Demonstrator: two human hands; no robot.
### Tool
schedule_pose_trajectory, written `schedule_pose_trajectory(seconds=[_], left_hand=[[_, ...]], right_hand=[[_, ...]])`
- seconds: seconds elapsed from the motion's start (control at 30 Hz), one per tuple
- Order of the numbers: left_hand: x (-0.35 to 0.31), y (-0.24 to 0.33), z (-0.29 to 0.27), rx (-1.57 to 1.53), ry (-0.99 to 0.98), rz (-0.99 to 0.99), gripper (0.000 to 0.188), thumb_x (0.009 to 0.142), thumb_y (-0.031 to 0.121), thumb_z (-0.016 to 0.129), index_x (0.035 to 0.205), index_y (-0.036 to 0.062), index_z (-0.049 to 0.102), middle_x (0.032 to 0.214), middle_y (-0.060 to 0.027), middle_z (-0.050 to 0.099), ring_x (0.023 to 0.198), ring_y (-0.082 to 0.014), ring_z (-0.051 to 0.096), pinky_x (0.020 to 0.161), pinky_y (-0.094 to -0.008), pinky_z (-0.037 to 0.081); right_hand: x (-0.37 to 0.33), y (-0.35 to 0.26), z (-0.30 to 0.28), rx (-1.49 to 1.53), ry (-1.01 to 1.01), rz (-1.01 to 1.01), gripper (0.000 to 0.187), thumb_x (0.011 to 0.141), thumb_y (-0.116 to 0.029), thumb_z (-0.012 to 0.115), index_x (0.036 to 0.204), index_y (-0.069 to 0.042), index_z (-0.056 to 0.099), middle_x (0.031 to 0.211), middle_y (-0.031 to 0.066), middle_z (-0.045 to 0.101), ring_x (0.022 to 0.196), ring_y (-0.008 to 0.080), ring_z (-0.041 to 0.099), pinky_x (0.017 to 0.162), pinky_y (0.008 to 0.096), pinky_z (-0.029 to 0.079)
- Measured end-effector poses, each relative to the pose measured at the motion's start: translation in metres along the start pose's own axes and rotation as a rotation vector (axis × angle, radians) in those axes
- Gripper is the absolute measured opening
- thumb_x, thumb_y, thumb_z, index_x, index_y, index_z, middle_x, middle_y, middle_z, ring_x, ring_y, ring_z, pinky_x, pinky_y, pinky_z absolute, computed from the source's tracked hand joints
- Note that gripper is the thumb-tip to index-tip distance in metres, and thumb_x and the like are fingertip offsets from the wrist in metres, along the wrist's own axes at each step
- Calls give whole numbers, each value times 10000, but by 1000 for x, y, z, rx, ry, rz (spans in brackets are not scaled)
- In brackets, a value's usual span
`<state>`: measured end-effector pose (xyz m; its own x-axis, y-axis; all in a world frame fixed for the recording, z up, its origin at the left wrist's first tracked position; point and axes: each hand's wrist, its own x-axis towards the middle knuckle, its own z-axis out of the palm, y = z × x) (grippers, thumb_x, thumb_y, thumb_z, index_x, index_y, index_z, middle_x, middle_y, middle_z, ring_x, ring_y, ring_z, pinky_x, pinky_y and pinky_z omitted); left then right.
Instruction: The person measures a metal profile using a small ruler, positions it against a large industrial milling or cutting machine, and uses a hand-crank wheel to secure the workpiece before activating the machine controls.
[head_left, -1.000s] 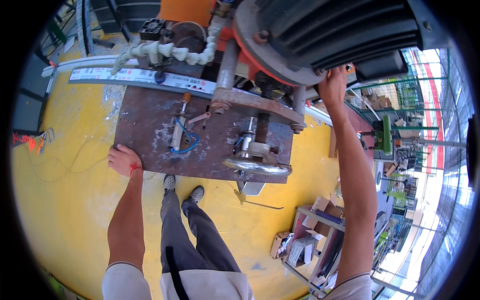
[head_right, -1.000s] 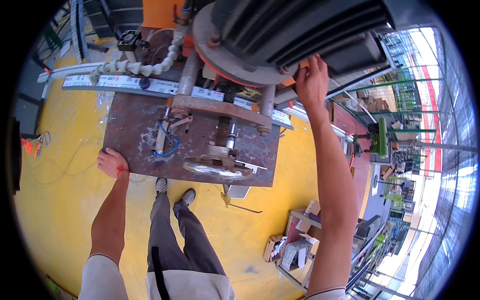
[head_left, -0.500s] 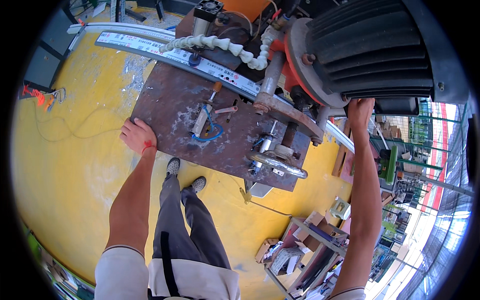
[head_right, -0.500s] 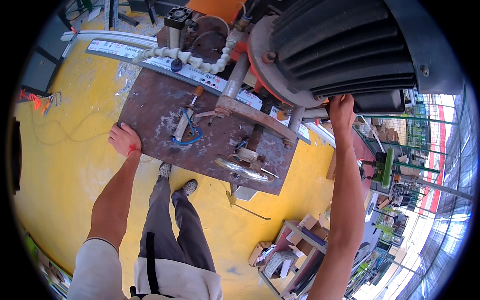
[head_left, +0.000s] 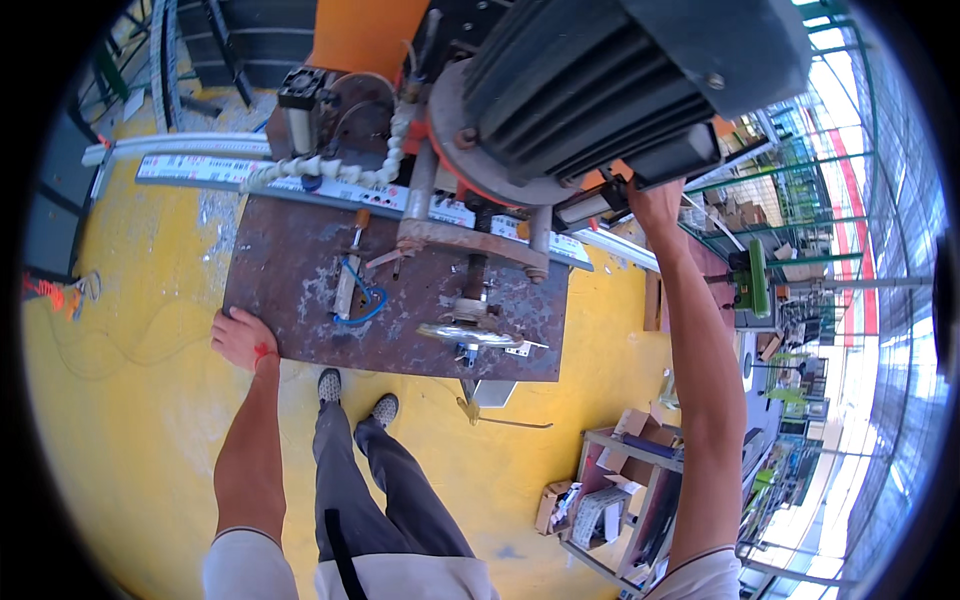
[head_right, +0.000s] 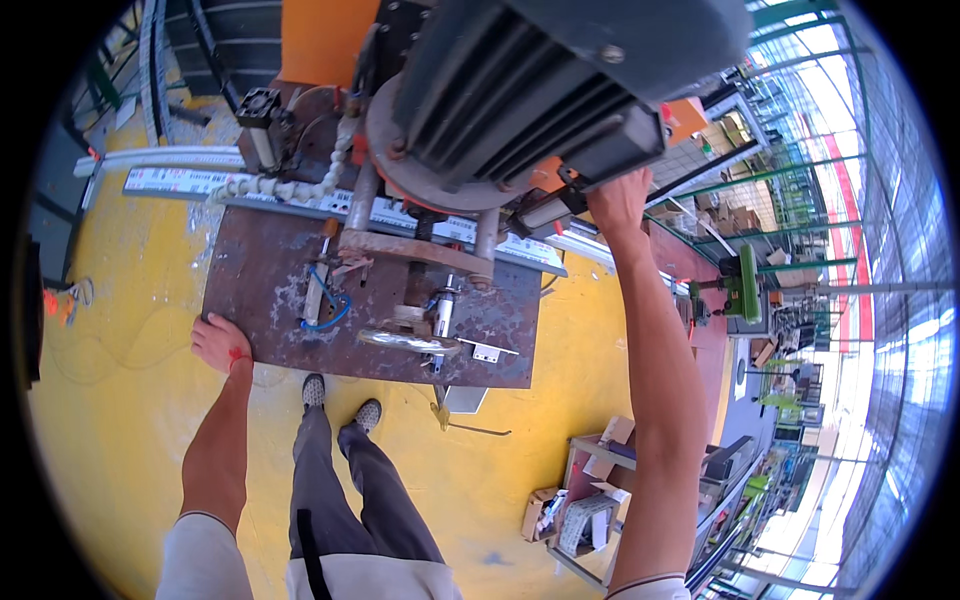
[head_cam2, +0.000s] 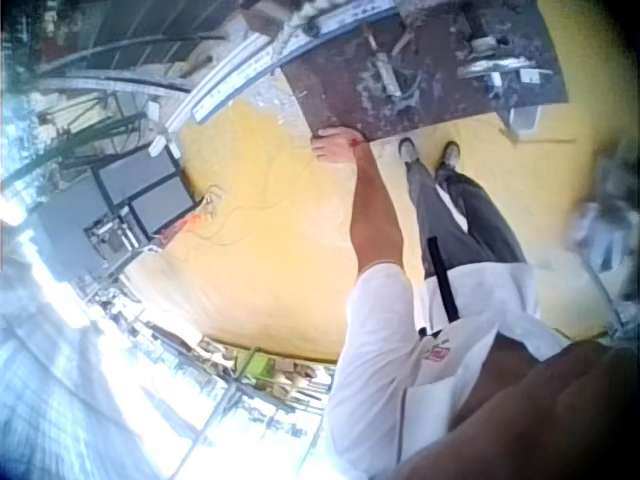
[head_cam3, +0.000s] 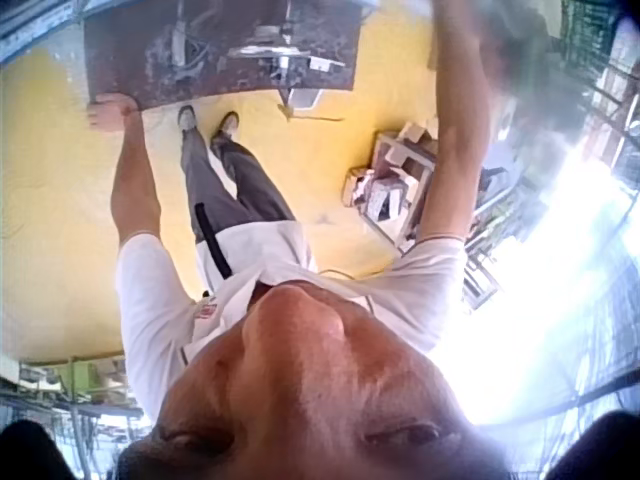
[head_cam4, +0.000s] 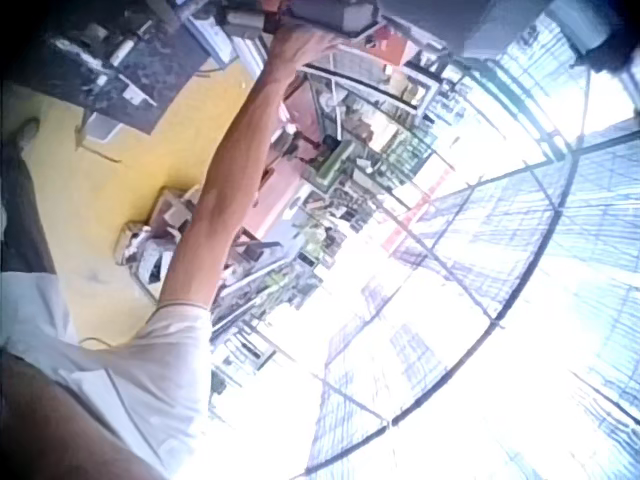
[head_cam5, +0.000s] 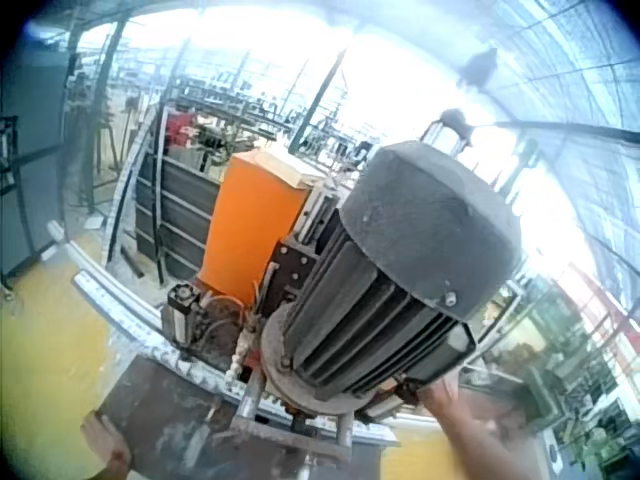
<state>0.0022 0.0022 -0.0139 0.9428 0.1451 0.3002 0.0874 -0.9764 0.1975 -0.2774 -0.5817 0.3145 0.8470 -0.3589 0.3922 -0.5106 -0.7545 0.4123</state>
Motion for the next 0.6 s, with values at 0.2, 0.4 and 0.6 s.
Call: schedule_pose_trajectory(seconds=[0.2,0.4,0.6], left_hand=[[-4,-3,11,32,16,17,378,1079,344,470,1236,34,619,1105,-180,644,1037,-378,595,913,-479,460],[3,-18,18,103,12,53,384,1082,349,462,1221,30,624,1092,-166,653,1007,-371,607,884,-474,464],[-1,-12,18,125,44,47,373,1081,352,467,1188,32,628,1070,-170,657,974,-363,620,849,-469,477]], right_hand=[[4,4,-3,174,26,13,454,815,-25,648,1269,-11,650,1306,218,585,1235,451,539,987,571,467],[6,-24,-24,162,-12,151,237,833,-42,626,1033,-2,748,1362,194,578,1242,383,550,1030,494,467],[0,-23,-32,172,18,164,201,860,-50,632,1017,-18,753,1394,128,578,1258,351,533,1030,476,462]])
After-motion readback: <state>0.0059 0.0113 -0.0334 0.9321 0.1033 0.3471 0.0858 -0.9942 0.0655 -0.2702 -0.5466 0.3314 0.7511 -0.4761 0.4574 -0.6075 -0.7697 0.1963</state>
